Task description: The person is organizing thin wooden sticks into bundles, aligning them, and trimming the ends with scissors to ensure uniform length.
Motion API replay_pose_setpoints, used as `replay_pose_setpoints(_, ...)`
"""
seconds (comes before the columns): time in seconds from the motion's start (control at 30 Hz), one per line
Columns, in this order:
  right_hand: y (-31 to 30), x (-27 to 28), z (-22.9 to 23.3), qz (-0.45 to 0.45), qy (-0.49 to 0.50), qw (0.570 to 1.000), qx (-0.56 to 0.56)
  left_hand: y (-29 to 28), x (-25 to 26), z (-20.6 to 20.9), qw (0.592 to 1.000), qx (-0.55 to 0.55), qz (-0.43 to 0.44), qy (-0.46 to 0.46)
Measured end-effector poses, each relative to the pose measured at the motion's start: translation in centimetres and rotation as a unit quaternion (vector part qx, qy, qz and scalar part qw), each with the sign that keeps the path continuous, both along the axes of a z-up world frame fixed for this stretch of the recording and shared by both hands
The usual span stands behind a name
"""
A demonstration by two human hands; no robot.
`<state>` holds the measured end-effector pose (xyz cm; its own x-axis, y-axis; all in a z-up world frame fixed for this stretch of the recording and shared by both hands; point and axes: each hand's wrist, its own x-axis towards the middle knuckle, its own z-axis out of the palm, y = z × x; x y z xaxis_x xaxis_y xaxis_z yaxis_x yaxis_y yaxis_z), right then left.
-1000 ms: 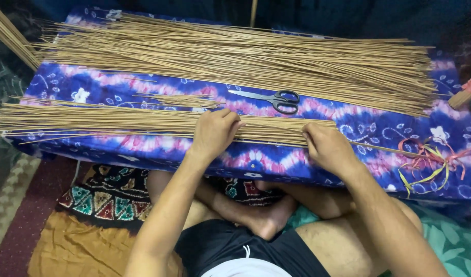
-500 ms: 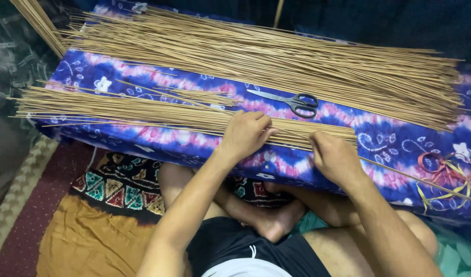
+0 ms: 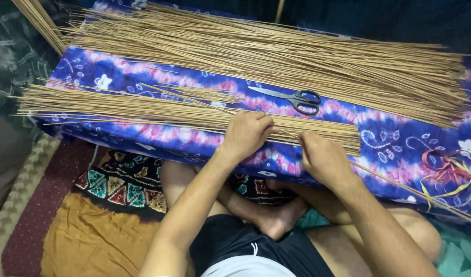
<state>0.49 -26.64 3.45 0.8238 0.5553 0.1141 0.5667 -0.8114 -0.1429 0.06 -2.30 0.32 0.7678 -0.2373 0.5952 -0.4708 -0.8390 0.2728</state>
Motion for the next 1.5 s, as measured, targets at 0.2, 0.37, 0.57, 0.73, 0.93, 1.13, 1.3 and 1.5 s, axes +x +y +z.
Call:
replay_pose_setpoints(0.2, -0.9, 0.3, 1.1, 0.028, 0.030, 0.998, 0.039, 0.1, 0.6, -1.2, 1.000, 0.009, 0.011, -0.009)
replay_pose_setpoints(0.37, -4.0, 1.4, 1.4, 0.005, 0.019, 1.000, 0.024, 3.5, 0.3, -0.6, 0.999, 0.010, 0.037, -0.009)
replay_pose_setpoints(0.57, -4.0, 1.5, 0.1, -0.005, -0.007, 1.000, 0.026, 2.9, -0.3, 0.4, 0.998, 0.053, 0.035, 0.008)
replay_pose_setpoints(0.73, -1.1, 1.0, -0.8, 0.025, -0.005, 0.999, 0.043, -1.5, -0.6, 0.6, 0.998, 0.060, -0.011, 0.017)
replay_pose_setpoints(0.93, -3.8, 1.4, -0.9, 0.022, -0.028, 0.998, 0.058, 0.9, 0.0, -0.1, 0.997, 0.081, -0.002, -0.005)
replay_pose_setpoints(1.13, -8.4, 2.9, -2.1, -0.027, -0.052, 0.998, 0.035, 4.7, -0.1, 0.9, 0.995, 0.096, 0.034, -0.002)
replay_pose_setpoints(1.3, -4.9, 2.3, -2.3, 0.020, -0.106, 0.992, 0.059, -0.7, -0.6, 2.5, 0.996, 0.080, -0.030, 0.004)
replay_pose_setpoints(1.5, -3.4, 2.1, -3.2, 0.021, -0.115, 0.991, 0.070, -2.8, 0.5, 0.9, 0.995, 0.094, -0.026, -0.015)
